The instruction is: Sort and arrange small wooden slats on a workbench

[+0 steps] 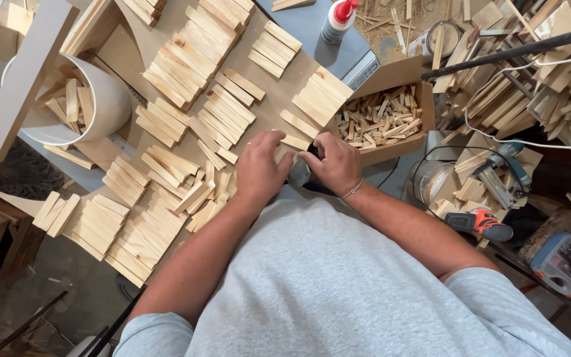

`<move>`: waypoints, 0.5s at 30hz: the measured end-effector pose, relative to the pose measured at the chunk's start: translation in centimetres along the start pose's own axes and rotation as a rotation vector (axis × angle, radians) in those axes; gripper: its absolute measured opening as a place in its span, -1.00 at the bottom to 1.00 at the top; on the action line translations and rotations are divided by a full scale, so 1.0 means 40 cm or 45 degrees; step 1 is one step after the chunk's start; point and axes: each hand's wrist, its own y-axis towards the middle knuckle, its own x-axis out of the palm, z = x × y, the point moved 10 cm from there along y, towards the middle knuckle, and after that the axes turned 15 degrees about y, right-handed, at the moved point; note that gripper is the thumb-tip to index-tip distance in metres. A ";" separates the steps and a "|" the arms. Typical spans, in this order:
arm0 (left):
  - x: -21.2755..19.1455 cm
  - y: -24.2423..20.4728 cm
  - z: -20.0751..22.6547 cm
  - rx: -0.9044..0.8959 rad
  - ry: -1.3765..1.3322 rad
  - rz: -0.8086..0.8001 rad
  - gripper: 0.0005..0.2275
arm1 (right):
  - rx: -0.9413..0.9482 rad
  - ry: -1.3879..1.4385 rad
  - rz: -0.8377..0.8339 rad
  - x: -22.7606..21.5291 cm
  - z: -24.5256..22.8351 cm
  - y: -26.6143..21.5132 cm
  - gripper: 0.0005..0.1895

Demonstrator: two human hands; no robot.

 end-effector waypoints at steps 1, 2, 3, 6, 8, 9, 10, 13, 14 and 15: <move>0.013 0.015 -0.008 0.002 -0.001 -0.002 -0.65 | 0.003 -0.001 0.001 0.002 0.011 -0.004 -0.60; 0.014 0.028 0.015 0.154 0.166 0.070 -0.65 | 0.083 0.081 0.033 -0.002 0.038 -0.009 -0.57; 0.020 0.036 0.039 0.306 0.329 0.142 -0.64 | 0.165 0.161 0.065 -0.006 0.065 -0.016 -0.54; 0.021 0.059 0.062 0.466 0.304 0.190 -0.70 | 0.531 0.517 -0.015 0.030 0.174 -0.034 -0.63; 0.029 0.071 0.071 0.508 0.294 0.217 -0.73 | 0.613 0.714 0.003 0.050 0.228 -0.036 -0.66; 0.029 0.074 0.077 0.547 0.290 0.250 -0.76 | 0.686 0.915 0.019 0.068 0.258 -0.039 -0.69; 0.028 0.077 0.083 0.549 0.289 0.245 -0.76 | 0.691 0.915 0.022 0.071 0.267 -0.041 -0.69; 0.022 0.087 0.097 0.547 0.269 0.268 -0.77 | 0.762 1.174 0.049 0.088 0.282 -0.042 -0.73; 0.025 0.088 0.099 0.540 0.270 0.279 -0.77 | 0.749 1.179 0.043 0.086 0.274 -0.038 -0.75; 0.027 0.092 0.102 0.535 0.272 0.293 -0.77 | 0.733 1.184 0.039 0.083 0.267 -0.031 -0.76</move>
